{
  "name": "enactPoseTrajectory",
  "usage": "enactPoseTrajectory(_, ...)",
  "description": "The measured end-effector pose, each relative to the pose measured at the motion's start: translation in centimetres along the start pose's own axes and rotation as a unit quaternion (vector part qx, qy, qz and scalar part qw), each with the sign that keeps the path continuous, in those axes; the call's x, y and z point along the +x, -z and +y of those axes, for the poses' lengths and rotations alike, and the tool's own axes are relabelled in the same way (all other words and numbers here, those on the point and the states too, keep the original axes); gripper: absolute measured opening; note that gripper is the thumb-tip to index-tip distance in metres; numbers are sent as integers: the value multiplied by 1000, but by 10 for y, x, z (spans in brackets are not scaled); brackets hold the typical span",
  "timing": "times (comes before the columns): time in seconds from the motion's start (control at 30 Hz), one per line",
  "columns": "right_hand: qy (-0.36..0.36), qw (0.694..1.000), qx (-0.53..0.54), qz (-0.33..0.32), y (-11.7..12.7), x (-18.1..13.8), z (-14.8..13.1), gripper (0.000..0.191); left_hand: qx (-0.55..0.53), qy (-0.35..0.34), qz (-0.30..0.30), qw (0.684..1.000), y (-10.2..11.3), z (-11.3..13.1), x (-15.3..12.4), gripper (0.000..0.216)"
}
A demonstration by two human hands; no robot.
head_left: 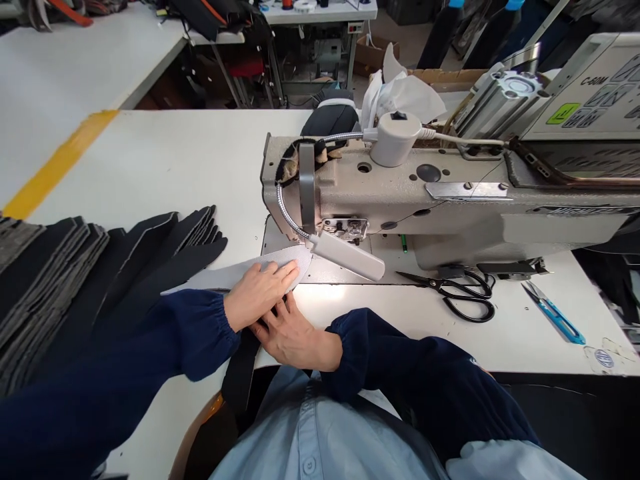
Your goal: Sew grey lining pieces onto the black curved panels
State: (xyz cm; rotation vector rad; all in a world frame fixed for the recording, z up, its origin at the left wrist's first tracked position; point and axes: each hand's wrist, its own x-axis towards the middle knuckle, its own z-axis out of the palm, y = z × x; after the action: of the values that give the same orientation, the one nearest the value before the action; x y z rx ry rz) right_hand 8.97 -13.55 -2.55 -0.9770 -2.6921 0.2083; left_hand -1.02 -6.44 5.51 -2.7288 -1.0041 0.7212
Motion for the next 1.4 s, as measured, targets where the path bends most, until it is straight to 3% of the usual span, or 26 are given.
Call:
enactPoseTrajectory(0.37,51,991,-124,-13,17,-13,-2,42,-3,14,21,1000,-5,7,8,52)
enactPoseTrajectory(0.57,68,986,-143,-43,30,-21,4,45,-36,-58,18,998,-24,-2,3,69)
enactPoseTrajectory(0.7,76,983,-150,-67,38,-24,7,45,-34,-14,59,998,-33,6,5,57)
enactPoseTrajectory(0.87,84,982,-126,-112,51,-25,14,43,-21,31,92,995,-29,20,17,49)
enactPoseTrajectory(1.13,87,976,-107,-168,67,-25,24,52,-63,96,71,991,-14,28,40,40)
enactPoseTrajectory(1.4,82,972,-140,-170,59,-29,21,55,-84,115,81,986,-14,15,44,40)
